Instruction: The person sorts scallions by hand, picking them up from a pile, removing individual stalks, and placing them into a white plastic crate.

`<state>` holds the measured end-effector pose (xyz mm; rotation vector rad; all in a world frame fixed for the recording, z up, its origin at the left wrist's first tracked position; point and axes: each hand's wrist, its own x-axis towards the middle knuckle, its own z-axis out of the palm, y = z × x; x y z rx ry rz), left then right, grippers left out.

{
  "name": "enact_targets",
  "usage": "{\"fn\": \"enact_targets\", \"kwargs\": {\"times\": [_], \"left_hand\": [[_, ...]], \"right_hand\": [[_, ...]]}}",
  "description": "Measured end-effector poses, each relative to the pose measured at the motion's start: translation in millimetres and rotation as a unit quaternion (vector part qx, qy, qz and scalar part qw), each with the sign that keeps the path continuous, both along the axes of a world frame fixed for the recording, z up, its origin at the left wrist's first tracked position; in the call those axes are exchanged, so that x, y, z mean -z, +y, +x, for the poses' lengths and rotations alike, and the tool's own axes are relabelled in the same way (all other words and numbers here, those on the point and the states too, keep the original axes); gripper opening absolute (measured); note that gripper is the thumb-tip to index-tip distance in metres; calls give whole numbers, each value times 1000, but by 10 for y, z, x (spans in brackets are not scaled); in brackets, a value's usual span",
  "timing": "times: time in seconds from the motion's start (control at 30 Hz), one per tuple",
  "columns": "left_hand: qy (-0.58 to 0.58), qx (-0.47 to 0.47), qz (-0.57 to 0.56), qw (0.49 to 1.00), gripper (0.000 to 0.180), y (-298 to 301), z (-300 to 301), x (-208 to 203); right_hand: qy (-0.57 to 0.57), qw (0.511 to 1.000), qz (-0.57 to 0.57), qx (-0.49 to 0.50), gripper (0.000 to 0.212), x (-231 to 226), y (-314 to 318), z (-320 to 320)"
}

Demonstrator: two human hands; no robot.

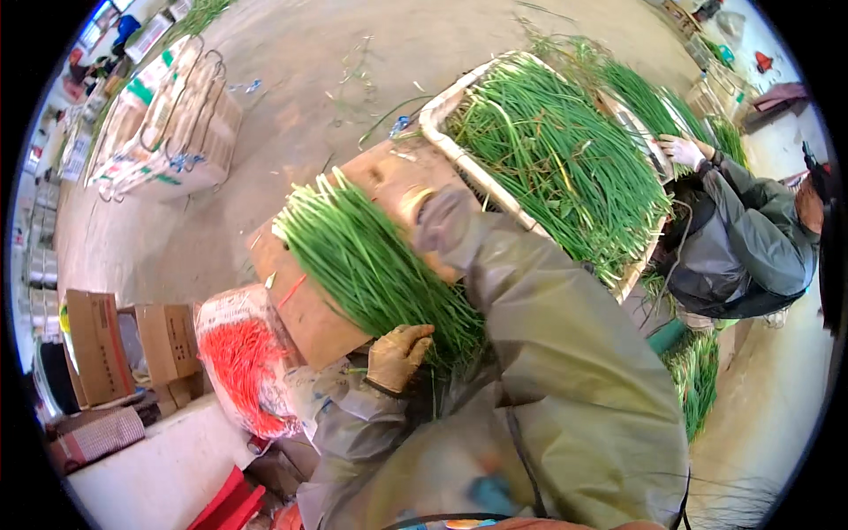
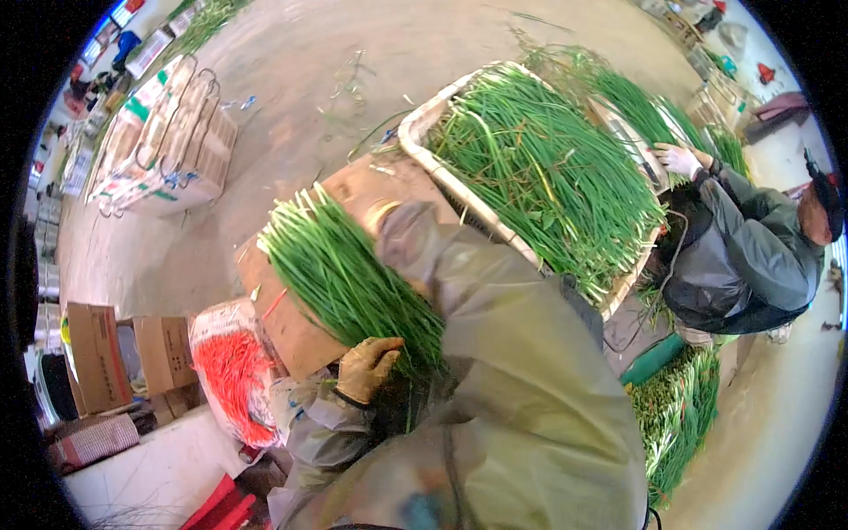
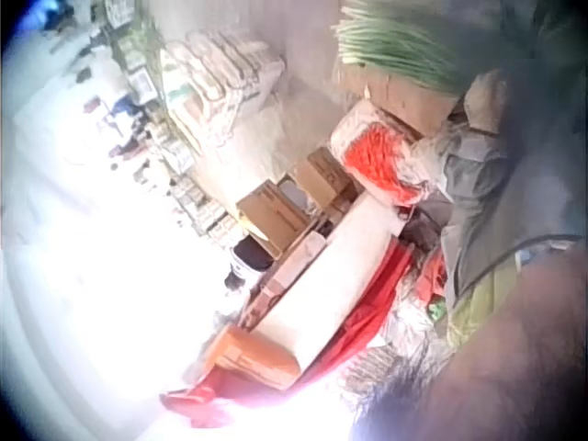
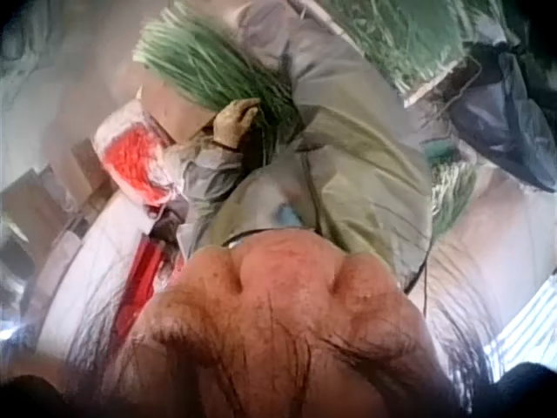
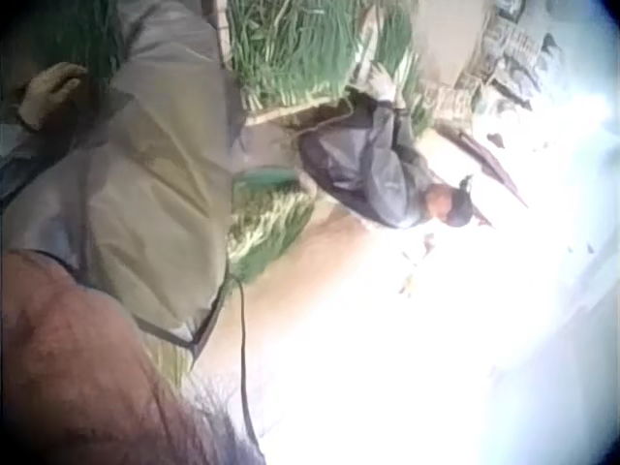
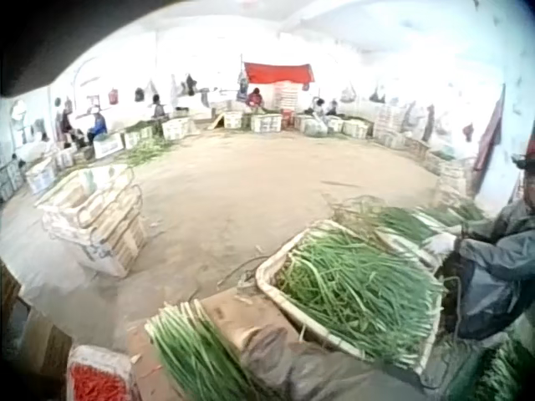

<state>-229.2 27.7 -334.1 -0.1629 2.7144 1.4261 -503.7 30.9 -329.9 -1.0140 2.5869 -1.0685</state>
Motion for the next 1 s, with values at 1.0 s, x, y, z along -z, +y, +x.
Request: {"fn": "enact_targets", "kwargs": {"times": [1.0], "left_hand": [[-12,70,26,997,31,337,-530,204]], "right_hand": [[-12,860,510,14,53,-18,1931,-1140]]}}
